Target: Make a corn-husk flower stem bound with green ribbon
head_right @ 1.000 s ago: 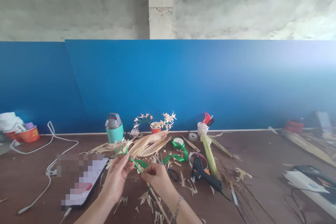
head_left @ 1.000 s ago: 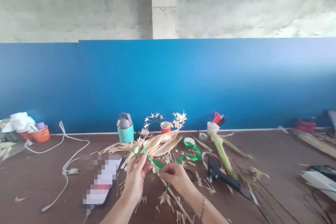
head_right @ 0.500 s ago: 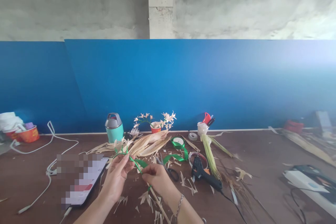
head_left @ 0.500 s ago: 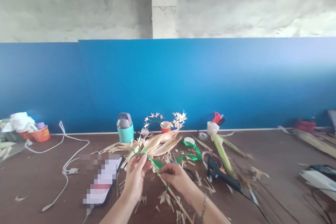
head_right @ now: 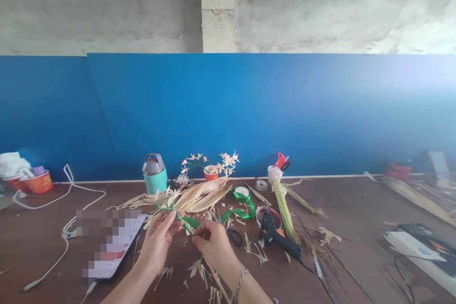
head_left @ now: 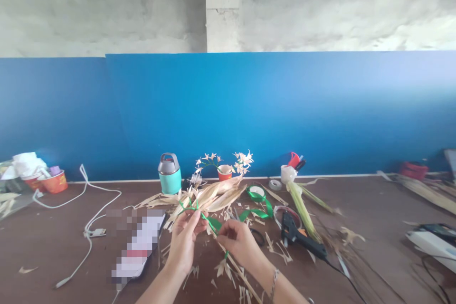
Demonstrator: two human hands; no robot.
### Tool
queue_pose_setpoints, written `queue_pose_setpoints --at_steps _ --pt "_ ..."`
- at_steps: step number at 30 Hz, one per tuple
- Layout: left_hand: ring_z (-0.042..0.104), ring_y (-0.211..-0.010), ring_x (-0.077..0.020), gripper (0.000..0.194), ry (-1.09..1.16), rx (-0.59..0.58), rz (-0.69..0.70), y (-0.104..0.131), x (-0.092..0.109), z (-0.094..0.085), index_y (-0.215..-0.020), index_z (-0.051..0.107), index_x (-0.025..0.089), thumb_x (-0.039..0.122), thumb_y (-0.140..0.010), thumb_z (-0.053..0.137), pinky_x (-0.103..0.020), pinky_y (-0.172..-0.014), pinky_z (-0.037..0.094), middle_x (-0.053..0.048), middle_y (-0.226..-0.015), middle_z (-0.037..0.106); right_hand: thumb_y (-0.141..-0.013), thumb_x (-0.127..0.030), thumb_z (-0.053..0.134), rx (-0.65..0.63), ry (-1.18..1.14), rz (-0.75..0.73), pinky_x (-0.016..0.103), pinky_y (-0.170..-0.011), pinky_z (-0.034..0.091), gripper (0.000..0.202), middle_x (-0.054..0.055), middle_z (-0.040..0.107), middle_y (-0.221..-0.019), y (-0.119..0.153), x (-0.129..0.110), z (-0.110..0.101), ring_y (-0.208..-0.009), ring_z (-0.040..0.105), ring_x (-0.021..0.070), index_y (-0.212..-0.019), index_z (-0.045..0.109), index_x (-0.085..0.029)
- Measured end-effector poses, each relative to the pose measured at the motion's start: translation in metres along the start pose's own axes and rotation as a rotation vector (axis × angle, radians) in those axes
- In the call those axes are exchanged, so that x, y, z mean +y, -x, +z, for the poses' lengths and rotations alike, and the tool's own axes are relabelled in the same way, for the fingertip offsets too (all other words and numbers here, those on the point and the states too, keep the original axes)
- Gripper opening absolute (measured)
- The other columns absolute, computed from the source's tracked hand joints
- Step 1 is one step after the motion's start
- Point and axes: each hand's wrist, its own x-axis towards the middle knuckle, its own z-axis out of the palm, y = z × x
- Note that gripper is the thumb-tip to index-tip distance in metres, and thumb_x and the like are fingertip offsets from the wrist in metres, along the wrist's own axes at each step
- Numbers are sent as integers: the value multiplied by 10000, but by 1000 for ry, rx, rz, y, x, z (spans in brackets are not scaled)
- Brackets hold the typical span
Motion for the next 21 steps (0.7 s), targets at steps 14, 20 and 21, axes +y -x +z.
queue_pose_setpoints --at_steps 14,20,21 --pt "644 -545 -124 275 50 224 -50 -7 -4 -6 -666 640 134 252 -507 830 -184 -511 518 -22 -632 704 -831 -90 423 -3 543 -523 233 -592 361 148 13 560 -777 15 -11 -5 -690 534 150 -780 501 -205" --pt "638 -520 -115 223 96 311 -37 -9 -7 -7 -645 631 136 176 -517 809 -182 -515 515 -12 -594 688 -885 -94 354 84 689 -625 259 -610 379 189 32 558 -772 12 -9 -1 -674 517 160 -795 484 -199" --pt "636 -518 -113 215 105 333 -39 -9 -8 -7 -640 629 136 161 -519 805 -182 -519 515 -7 -583 681 -892 -97 349 100 706 -629 263 -618 383 196 34 558 -771 12 -9 -1 -679 516 163 -794 485 -198"
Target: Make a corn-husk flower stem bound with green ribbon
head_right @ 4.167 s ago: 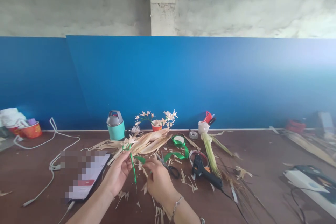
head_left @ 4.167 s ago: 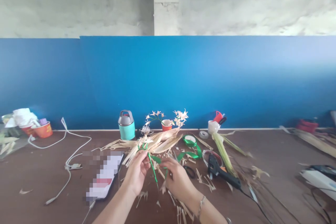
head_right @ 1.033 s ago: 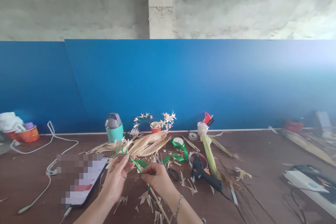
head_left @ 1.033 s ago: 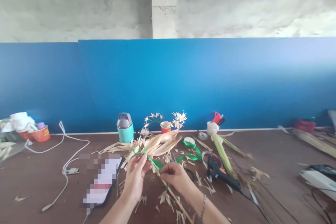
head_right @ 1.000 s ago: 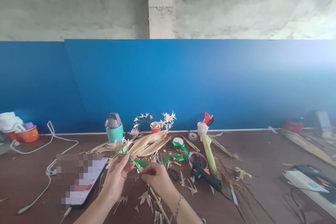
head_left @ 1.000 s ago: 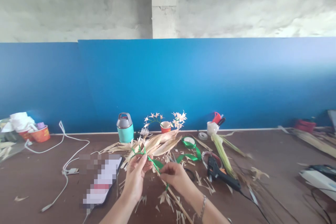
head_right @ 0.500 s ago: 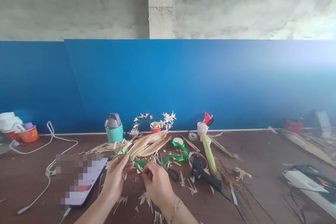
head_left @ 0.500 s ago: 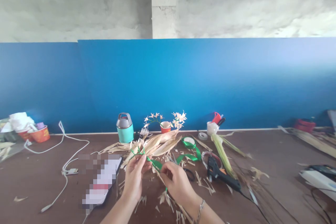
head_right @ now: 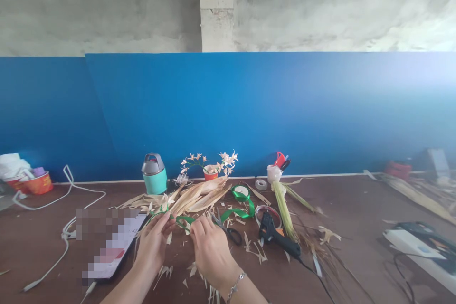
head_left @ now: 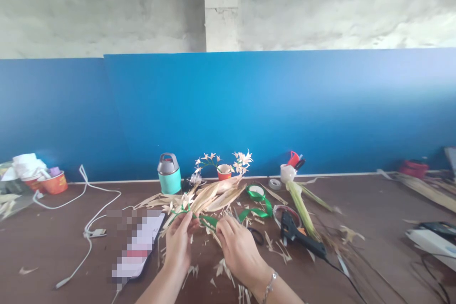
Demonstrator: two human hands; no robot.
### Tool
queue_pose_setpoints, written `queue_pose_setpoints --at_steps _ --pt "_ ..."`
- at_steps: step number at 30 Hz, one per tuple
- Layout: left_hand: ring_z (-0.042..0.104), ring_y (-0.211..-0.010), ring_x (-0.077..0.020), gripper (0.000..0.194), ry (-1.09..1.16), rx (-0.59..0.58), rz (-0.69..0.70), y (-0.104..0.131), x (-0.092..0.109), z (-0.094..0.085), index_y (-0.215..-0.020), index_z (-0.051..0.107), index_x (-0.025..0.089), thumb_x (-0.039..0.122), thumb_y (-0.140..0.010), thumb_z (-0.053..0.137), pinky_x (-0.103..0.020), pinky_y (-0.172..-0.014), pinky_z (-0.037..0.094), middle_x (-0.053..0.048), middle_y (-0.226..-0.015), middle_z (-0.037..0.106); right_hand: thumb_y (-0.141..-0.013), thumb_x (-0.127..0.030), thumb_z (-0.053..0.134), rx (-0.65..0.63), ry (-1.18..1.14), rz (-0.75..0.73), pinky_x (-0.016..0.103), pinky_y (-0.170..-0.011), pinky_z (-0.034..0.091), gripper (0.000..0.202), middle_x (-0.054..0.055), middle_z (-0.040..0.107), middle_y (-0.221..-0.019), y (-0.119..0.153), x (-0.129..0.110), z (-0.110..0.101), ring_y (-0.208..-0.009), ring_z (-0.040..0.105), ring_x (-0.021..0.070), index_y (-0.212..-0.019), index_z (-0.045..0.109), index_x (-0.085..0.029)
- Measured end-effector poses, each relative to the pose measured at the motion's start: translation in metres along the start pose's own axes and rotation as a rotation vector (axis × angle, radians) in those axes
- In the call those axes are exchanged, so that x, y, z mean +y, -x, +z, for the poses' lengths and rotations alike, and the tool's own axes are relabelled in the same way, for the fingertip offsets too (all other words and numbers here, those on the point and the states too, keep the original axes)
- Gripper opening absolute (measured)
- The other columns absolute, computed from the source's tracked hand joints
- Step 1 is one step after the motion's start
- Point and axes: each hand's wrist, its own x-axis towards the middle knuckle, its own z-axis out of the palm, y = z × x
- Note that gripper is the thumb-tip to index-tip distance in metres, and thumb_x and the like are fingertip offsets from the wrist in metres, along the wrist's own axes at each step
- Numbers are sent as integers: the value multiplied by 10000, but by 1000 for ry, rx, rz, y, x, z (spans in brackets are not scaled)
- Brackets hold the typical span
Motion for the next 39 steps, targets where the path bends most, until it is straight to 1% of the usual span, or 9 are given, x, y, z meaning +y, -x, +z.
queue_pose_setpoints --at_steps 3,7,11,16,21,25,29,33,39 --pt "637 -520 -115 189 9 44 8 1 1 1 -621 627 138 147 -531 793 -192 -531 519 8 -561 658 -902 -110 356 31 19 -12 273 -634 393 201 41 568 -783 -1 -2 -1 -699 521 172 -795 501 -198" --pt "642 -555 -114 203 26 -27 100 -6 8 0 -643 635 147 198 -539 802 -200 -581 528 7 -601 671 -881 -132 404 34 -166 26 272 -676 413 157 46 577 -843 0 -3 -5 -757 540 172 -819 530 -202" --pt "628 -570 -92 257 42 -115 148 -13 17 -2 -700 641 154 264 -548 817 -195 -626 528 4 -657 693 -850 -234 482 73 -541 371 249 -623 421 103 41 602 -848 -2 4 -3 -718 555 159 -909 558 -195" --pt "626 -598 -90 258 30 -181 120 -7 18 1 -693 644 157 280 -553 822 -196 -663 523 14 -663 692 -815 -443 508 -1 -925 687 236 -518 395 300 21 595 -673 -6 9 5 -565 504 134 -823 617 -163" --pt "633 -584 -110 248 -97 -244 87 1 10 3 -689 654 150 316 -583 804 -199 -598 507 -6 -668 697 -676 -327 668 -15 -867 625 233 -535 383 194 4 599 -633 -6 4 8 -566 482 126 -754 652 -150" --pt "614 -548 -106 246 -162 -287 72 6 5 4 -698 663 147 338 -608 787 -197 -554 485 -15 -686 701 -729 -289 607 -21 -740 608 237 -524 356 180 -6 555 -547 -5 0 8 -540 454 123 -620 635 -148" --pt "584 -543 -97 222 -215 -355 53 13 6 4 -698 657 146 339 -658 758 -187 -537 462 -21 -675 689 -782 -392 585 -7 -907 577 235 -554 373 253 1 579 -637 -6 -3 6 -591 478 129 -747 643 -149" --pt "519 -484 -70 220 -238 -456 -91 20 7 6 -676 631 155 329 -654 765 -161 -451 387 -1 -637 649 -735 -494 635 51 -1176 665 230 -578 392 331 -2 587 -676 -9 -6 -2 -617 491 130 -776 629 -166" --pt "450 -428 -40 211 -348 -555 -248 30 3 10 -689 662 153 311 -622 787 -141 -387 271 9 -594 609 -635 -447 741 89 -1394 808 193 -453 248 332 -59 449 -540 -12 -4 -13 -472 341 67 -656 563 -167"
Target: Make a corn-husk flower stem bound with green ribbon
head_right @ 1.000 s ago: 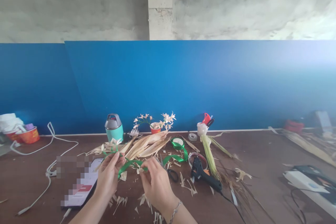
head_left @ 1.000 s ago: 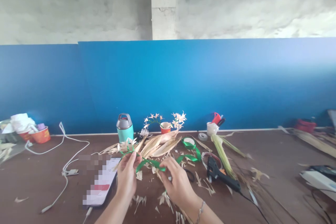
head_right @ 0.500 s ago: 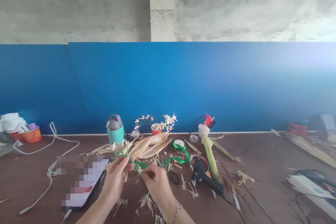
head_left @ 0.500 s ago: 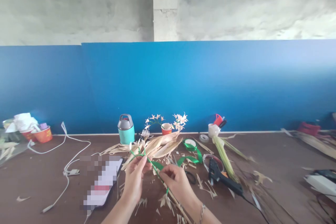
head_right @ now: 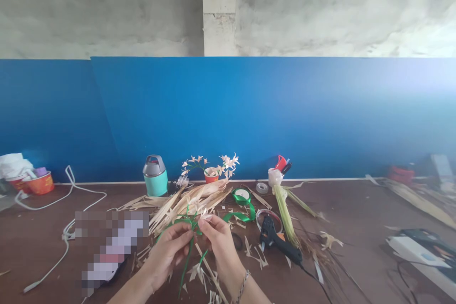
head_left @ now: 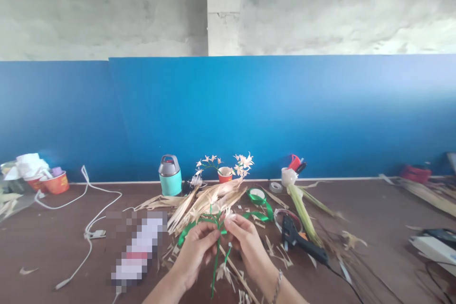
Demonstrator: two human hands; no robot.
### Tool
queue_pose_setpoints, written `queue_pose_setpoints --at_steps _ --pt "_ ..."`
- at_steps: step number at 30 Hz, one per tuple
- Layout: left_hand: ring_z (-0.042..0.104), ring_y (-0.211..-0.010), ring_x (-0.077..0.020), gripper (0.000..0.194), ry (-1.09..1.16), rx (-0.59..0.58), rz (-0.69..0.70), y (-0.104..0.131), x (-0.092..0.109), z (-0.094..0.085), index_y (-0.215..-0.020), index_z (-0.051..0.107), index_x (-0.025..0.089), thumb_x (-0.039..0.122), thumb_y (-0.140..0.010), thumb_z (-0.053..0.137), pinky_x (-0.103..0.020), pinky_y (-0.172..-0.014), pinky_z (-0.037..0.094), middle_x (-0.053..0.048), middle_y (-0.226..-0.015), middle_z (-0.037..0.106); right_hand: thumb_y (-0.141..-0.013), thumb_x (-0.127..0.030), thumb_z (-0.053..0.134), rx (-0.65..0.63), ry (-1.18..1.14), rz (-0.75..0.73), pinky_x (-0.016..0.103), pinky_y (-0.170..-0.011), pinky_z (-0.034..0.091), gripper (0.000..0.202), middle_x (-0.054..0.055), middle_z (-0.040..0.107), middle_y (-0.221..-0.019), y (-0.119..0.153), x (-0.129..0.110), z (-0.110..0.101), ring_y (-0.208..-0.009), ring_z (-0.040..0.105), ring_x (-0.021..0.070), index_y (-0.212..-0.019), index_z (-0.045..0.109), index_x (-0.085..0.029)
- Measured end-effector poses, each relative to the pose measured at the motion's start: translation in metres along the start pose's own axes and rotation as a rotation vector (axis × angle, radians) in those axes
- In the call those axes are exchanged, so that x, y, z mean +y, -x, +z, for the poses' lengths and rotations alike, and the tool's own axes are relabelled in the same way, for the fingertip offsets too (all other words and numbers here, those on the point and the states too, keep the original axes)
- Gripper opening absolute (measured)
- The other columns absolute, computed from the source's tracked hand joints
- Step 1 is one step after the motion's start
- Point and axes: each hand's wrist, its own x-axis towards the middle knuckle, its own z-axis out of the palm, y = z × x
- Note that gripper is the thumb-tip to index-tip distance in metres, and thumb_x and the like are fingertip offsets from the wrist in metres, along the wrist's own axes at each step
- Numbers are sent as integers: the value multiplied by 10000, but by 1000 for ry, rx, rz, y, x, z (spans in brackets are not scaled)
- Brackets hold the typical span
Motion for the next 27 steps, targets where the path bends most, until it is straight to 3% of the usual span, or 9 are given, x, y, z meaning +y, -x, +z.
queue_pose_setpoints --at_steps 3,7,12,17,22,27 --pt "455 -434 -47 229 -31 -10 -9 1 -1 2 -738 690 152 303 -602 794 -147 -391 266 8 -587 605 -650 -412 732 38 38 -25 197 -441 199 310 -71 411 -519 -2 1 -3 -463 290 61 -651 538 -170" --pt "506 -458 -85 315 -112 -12 -41 0 -4 -1 -815 699 153 319 -569 802 -178 -424 320 -16 -632 659 -692 -423 681 73 190 -170 209 -497 282 308 -45 457 -571 -8 7 -7 -528 357 86 -640 522 -164" --pt "636 -746 -208 274 -218 7 54 1 -4 -1 -843 707 164 297 -611 766 -279 -656 474 -60 -819 713 -790 -380 564 76 490 -342 236 -529 323 247 -22 482 -595 -12 13 -13 -557 401 117 -676 546 -161" --pt "614 -612 -182 237 -235 40 21 4 -6 5 -859 711 161 283 -656 722 -283 -593 468 -30 -652 671 -782 -293 538 124 709 -444 244 -560 354 191 -11 494 -602 -6 10 -11 -581 453 138 -634 510 -176" --pt "542 -493 -133 245 -195 43 -15 4 -10 8 -833 712 149 321 -658 725 -244 -498 416 2 -547 605 -765 -281 530 115 707 -367 252 -561 364 178 -6 511 -584 -7 12 -10 -577 470 146 -623 514 -174" --pt "559 -543 -138 263 -163 34 -6 5 -8 9 -828 707 146 276 -605 760 -239 -513 423 -16 -629 634 -757 -299 540 136 641 -305 251 -543 341 194 -15 491 -569 -13 17 -13 -572 444 137 -618 521 -164"
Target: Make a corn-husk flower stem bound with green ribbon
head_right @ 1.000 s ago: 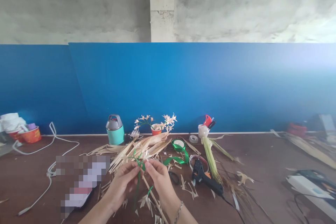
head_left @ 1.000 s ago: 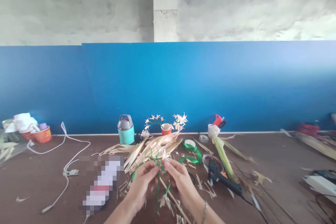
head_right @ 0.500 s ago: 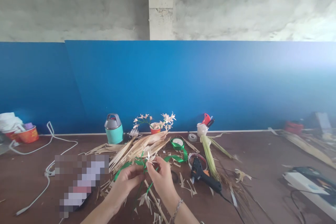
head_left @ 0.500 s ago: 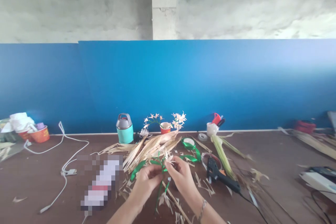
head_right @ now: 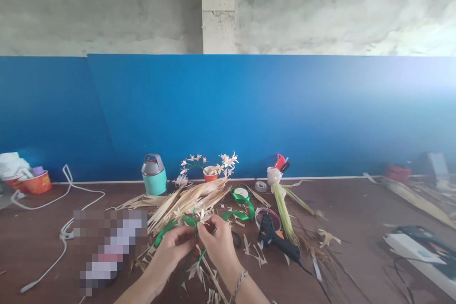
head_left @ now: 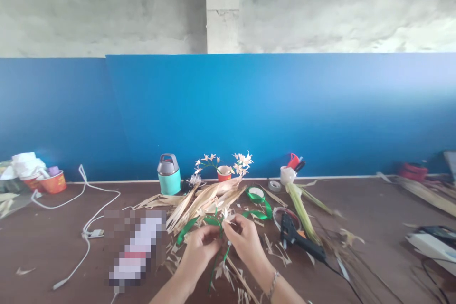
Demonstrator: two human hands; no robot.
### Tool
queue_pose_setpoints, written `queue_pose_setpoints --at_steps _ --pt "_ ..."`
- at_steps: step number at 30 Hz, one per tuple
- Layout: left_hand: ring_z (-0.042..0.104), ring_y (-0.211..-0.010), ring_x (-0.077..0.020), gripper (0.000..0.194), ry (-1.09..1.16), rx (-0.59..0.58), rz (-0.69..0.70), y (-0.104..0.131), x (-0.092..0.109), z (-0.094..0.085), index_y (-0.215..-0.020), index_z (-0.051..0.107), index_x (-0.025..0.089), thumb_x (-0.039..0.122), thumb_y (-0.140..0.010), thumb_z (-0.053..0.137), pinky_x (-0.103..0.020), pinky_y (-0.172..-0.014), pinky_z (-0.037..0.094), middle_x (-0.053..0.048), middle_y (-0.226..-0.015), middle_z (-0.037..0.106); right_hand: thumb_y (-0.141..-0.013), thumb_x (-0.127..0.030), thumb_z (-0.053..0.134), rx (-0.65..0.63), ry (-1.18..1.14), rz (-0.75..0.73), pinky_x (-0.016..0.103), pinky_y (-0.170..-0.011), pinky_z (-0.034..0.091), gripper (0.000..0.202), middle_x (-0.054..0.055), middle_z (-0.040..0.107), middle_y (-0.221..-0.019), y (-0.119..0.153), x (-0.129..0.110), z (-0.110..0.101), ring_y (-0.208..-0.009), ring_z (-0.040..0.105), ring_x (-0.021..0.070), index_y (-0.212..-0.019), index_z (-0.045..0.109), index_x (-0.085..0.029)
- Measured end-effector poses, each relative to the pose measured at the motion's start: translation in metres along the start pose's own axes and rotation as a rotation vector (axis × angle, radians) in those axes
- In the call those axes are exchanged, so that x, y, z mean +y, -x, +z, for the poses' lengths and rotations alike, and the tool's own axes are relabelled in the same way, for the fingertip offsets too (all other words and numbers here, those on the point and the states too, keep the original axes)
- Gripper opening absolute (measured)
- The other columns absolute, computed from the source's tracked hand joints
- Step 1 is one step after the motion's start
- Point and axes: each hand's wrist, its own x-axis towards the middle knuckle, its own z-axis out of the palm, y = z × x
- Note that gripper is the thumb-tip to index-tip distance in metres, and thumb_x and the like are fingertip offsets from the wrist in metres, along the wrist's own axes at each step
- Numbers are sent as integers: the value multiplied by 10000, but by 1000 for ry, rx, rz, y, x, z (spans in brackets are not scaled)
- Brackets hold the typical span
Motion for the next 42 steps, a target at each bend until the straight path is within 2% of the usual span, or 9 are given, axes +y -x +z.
queue_pose_setpoints --at_steps 4,10,13,16,23,28,33,37,42 --pt "546 -531 -127 300 6 -44 37 1 3 -1 -890 693 133 248 -617 745 -238 -516 423 -16 -636 630 -723 -324 600 5 -140 34 255 -554 356 190 -9 529 -594 -3 0 -1 -583 457 136 -650 556 -154" --pt "566 -542 -138 491 87 -10 111 -3 2 -5 -1082 589 155 218 -616 732 -267 -540 447 3 -710 625 -622 -356 711 -252 -492 292 226 -460 335 253 -24 563 -565 0 -9 -3 -464 456 100 -738 622 -150" --pt "589 -589 -157 528 77 -39 85 -2 3 -5 -1120 556 157 217 -625 728 -273 -554 453 -17 -749 645 -600 -335 741 -294 -598 395 212 -448 322 233 -38 536 -530 3 -12 -6 -436 445 79 -673 617 -152" --pt "589 -601 -153 488 62 -56 91 0 6 -5 -1099 574 156 217 -639 721 -264 -561 454 -24 -751 653 -598 -341 758 -332 -729 407 227 -493 368 252 -33 536 -552 3 -10 -7 -469 481 90 -637 591 -157" --pt "590 -587 -168 212 -188 -19 160 -7 -1 -8 -810 684 135 295 -671 684 -271 -564 474 -51 -707 670 -563 -316 789 -104 -676 371 189 -404 172 287 -72 428 -471 2 -9 -2 -420 267 35 -575 555 -151" --pt "628 -709 -223 122 -386 95 366 -3 0 -8 -751 703 183 284 -721 641 -299 -691 482 -62 -748 701 -569 -319 783 11 -620 383 193 -398 156 285 -64 453 -510 7 -17 2 -433 256 39 -605 549 -161" --pt "625 -728 -234 87 -473 184 530 1 -1 -9 -737 712 226 274 -738 639 -292 -705 465 -58 -763 704 -558 -337 795 34 -669 382 193 -380 140 309 -73 437 -490 9 -22 4 -409 219 31 -601 539 -169" --pt "624 -726 -233 118 -441 198 509 0 -3 -10 -744 710 218 309 -753 635 -290 -706 468 -66 -767 703 -543 -323 809 -4 -716 375 187 -381 176 289 -58 486 -522 10 -26 4 -411 266 31 -625 584 -161" --pt "614 -666 -225 130 -350 299 478 -3 2 -12 -707 695 204 333 -704 679 -280 -640 469 -57 -707 696 -535 -307 817 -38 -715 405 188 -394 211 310 -39 550 -575 10 -29 2 -423 324 39 -774 687 -158"
